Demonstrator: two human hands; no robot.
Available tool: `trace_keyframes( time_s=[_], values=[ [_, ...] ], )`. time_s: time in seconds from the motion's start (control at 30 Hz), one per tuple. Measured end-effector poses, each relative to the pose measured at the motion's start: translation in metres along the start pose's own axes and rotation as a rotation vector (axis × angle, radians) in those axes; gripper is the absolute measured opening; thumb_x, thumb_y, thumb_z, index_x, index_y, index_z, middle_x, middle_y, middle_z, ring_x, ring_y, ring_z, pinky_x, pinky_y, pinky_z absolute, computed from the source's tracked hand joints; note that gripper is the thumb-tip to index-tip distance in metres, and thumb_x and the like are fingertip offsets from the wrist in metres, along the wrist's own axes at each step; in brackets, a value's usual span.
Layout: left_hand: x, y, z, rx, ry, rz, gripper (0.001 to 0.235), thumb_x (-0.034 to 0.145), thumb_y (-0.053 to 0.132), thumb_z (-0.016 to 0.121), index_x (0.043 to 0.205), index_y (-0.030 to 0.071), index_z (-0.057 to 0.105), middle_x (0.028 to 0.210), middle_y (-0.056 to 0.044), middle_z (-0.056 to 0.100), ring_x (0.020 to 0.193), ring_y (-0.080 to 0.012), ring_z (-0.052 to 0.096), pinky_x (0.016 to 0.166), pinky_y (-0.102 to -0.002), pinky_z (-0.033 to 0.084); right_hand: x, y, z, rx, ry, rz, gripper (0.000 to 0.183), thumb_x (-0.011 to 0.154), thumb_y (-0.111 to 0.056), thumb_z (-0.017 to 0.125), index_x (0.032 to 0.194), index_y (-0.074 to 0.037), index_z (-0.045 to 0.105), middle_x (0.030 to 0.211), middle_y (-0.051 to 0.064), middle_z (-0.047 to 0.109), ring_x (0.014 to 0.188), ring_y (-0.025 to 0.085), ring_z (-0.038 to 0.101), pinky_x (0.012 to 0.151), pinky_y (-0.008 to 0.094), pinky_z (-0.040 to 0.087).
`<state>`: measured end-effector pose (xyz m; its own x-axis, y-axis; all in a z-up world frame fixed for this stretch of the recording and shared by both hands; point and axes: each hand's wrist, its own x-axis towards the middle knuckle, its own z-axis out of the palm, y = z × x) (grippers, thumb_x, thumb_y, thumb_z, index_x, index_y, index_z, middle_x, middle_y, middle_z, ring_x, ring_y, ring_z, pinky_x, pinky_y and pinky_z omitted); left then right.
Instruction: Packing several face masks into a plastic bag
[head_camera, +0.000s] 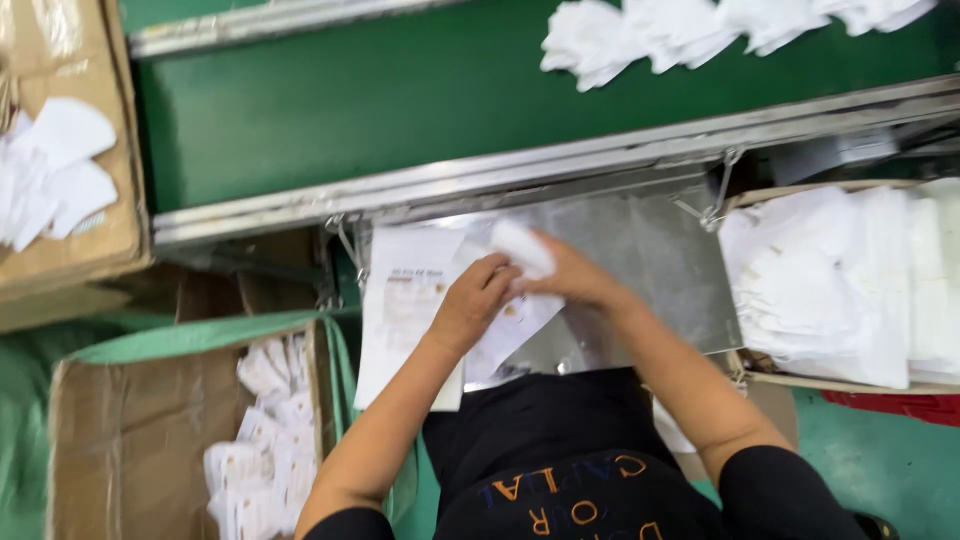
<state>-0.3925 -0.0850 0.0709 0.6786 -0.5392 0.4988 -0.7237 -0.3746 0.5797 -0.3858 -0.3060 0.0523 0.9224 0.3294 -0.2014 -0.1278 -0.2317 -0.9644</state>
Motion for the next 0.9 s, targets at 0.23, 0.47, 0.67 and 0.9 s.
trace_keyframes(
  time_s=[0.23,0.47,0.67,0.9],
  values=[
    [-0.004,-0.003,0.020,0.166,-0.281,-0.160,0.025,0.092,0.027,0.079,0.094,0.007,0.063,0.096,-0.010,0.058,0.089,-0.0308,0.063,0.076,-0.044,0.051,-0.005,0.079,-0.018,0.307,0.109,0.123,0.064,0.077,-0.012,0.084,0.135,0.000,0.061,0.121,0.011,0.072,0.109,0.019,0.067,0.095,0.035,0.055],
    [0.030,0.009,-0.010,-0.150,-0.208,-0.125,0.018,0.084,0.022,0.080,0.093,0.010,0.070,0.090,-0.008,0.060,0.089,-0.0299,0.061,0.075,-0.042,0.051,-0.006,0.036,-0.043,-0.001,0.294,-0.077,0.052,0.079,-0.006,0.083,0.127,-0.002,0.064,0.114,0.008,0.072,0.103,0.018,0.068,0.091,0.036,0.055],
    [0.030,-0.023,-0.014,-0.134,-0.144,-0.186,0.015,0.080,0.017,0.083,0.092,0.012,0.075,0.087,-0.008,0.059,0.088,-0.0282,0.060,0.074,-0.040,0.050,-0.025,-0.077,-0.062,0.172,-0.123,-0.635,0.031,0.091,-0.008,0.071,0.122,-0.003,0.068,0.127,0.018,0.071,0.117,0.029,0.071,0.099,0.041,0.059],
    [0.051,-0.006,-0.029,-0.311,-0.192,0.005,0.016,0.080,0.011,0.079,0.095,0.010,0.074,0.094,-0.003,0.063,0.094,-0.0247,0.060,0.081,-0.037,0.054,0.014,-0.018,-0.105,0.518,-0.112,0.133,0.058,0.076,-0.002,0.080,0.131,-0.001,0.062,0.124,0.010,0.070,0.112,0.020,0.069,0.098,0.038,0.057]
  ],
)
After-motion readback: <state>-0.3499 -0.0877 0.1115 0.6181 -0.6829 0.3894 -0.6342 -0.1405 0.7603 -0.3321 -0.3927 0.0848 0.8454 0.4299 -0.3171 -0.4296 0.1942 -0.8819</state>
